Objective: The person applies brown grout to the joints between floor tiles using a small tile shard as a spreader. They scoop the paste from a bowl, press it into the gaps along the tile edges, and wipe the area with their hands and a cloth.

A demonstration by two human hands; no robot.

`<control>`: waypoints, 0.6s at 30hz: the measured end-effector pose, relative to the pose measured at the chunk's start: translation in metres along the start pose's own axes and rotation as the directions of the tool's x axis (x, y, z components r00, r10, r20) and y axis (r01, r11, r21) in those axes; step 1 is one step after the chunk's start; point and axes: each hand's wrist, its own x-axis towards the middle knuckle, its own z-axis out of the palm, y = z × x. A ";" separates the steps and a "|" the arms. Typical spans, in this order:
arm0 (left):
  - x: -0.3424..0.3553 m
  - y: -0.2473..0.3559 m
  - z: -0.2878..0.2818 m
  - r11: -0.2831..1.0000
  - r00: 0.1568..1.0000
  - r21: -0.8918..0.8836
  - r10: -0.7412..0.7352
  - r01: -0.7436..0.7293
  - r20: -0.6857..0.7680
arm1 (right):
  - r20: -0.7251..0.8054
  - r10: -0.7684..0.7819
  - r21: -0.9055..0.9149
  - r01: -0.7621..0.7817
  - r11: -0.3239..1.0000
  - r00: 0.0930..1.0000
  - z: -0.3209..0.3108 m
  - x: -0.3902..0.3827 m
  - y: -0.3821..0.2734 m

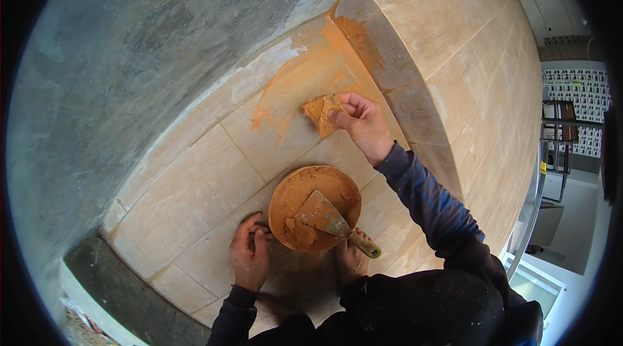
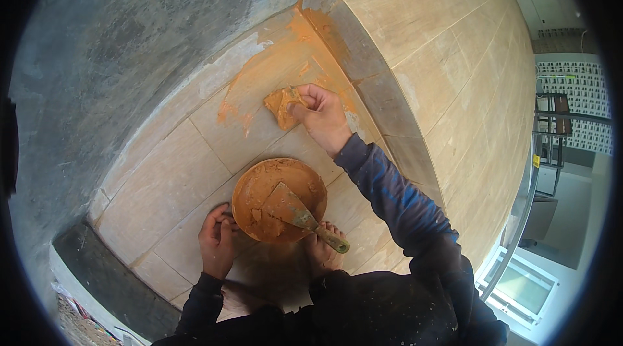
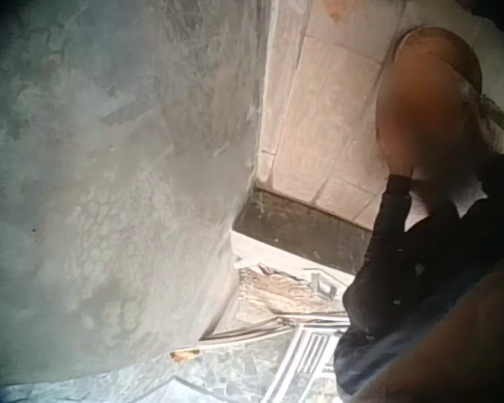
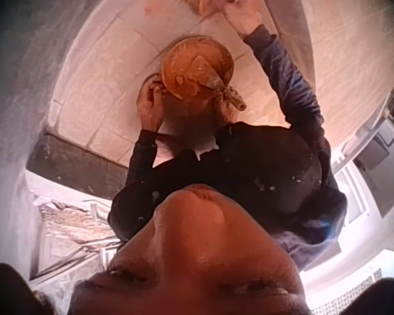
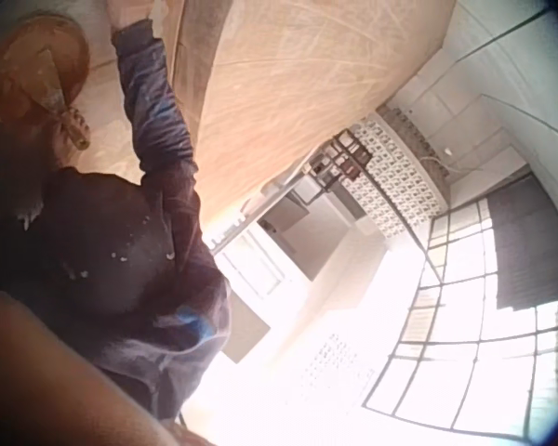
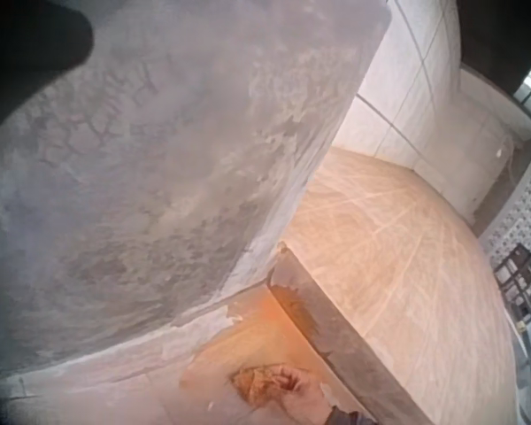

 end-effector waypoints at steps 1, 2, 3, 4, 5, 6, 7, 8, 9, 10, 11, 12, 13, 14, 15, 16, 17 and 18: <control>0.000 -0.001 0.001 1.000 1.000 -0.006 -0.007 0.007 -0.001 | 0.002 0.007 -0.006 -0.007 1.000 1.000 -0.004 -0.002 0.002; 0.000 -0.002 0.001 1.000 1.000 0.000 -0.001 0.001 -0.009 | -0.008 0.049 0.012 -0.048 0.999 0.999 -0.007 -0.003 0.004; 0.000 -0.002 0.001 1.000 1.000 0.007 0.006 -0.005 -0.016 | -0.019 0.090 0.030 -0.090 0.996 0.996 -0.009 -0.004 0.005; 0.000 -0.001 0.001 1.000 1.000 0.005 0.001 -0.001 -0.016 | -0.018 0.095 0.028 -0.094 0.995 0.995 -0.011 -0.005 0.005; 0.000 0.001 0.001 1.000 1.000 0.016 0.003 -0.002 -0.018 | -0.020 0.099 0.026 -0.099 0.995 0.995 -0.011 -0.005 0.002; 0.000 0.002 0.001 1.000 1.000 0.028 0.004 -0.004 -0.020 | -0.022 0.104 0.025 -0.103 0.994 0.994 -0.011 -0.006 0.000; 0.000 0.001 0.001 1.000 1.000 0.025 0.000 0.001 -0.020 | -0.022 0.108 0.023 -0.107 0.994 0.994 -0.011 -0.006 -0.002; 0.001 0.002 0.001 0.999 1.000 0.034 -0.006 0.006 -0.020 | -0.021 0.103 0.022 -0.102 0.994 0.994 -0.010 -0.006 -0.005; 0.001 0.002 0.001 0.999 1.000 0.042 -0.011 0.012 -0.020 | -0.020 0.098 0.021 -0.098 0.995 0.995 -0.009 -0.006 -0.007; 0.001 0.002 0.001 0.999 1.000 0.040 -0.013 0.014 -0.020 | -0.020 0.100 0.019 -0.100 0.995 0.995 -0.010 -0.006 -0.007; 0.001 0.002 0.001 0.999 1.000 0.034 -0.010 0.011 -0.022 | -0.020 0.102 0.023 -0.101 0.995 0.995 -0.010 -0.006 -0.007; 0.001 0.002 0.001 1.000 1.000 0.028 -0.007 0.007 -0.024 | -0.020 0.104 0.026 -0.103 0.994 0.994 -0.010 -0.006 -0.007; 0.001 0.003 0.002 1.000 1.000 0.026 -0.008 0.008 -0.025 | -0.020 0.105 0.024 -0.104 0.994 0.994 -0.011 -0.006 -0.006; 0.001 0.003 0.002 1.000 1.000 0.024 -0.013 0.013 -0.024 | -0.014 0.103 0.025 -0.103 0.994 0.995 -0.013 -0.006 -0.003; 0.001 0.003 0.002 1.000 1.000 0.022 -0.018 0.018 -0.024 | -0.008 0.102 0.026 -0.102 0.994 0.995 -0.013 -0.006 -0.001; 0.001 0.003 0.002 1.000 1.000 0.021 -0.019 0.020 -0.023 | -0.008 0.103 0.025 -0.103 0.994 0.995 -0.013 -0.008 -0.002; 0.001 0.003 0.002 1.000 1.000 0.011 -0.022 0.022 -0.022 | -0.013 0.107 0.034 -0.106 0.994 0.994 -0.011 -0.009 -0.002; 0.001 0.003 0.002 1.000 0.999 0.002 -0.024 0.024 -0.021 | -0.018 0.110 0.043 -0.109 0.993 0.994 -0.011 -0.009 -0.002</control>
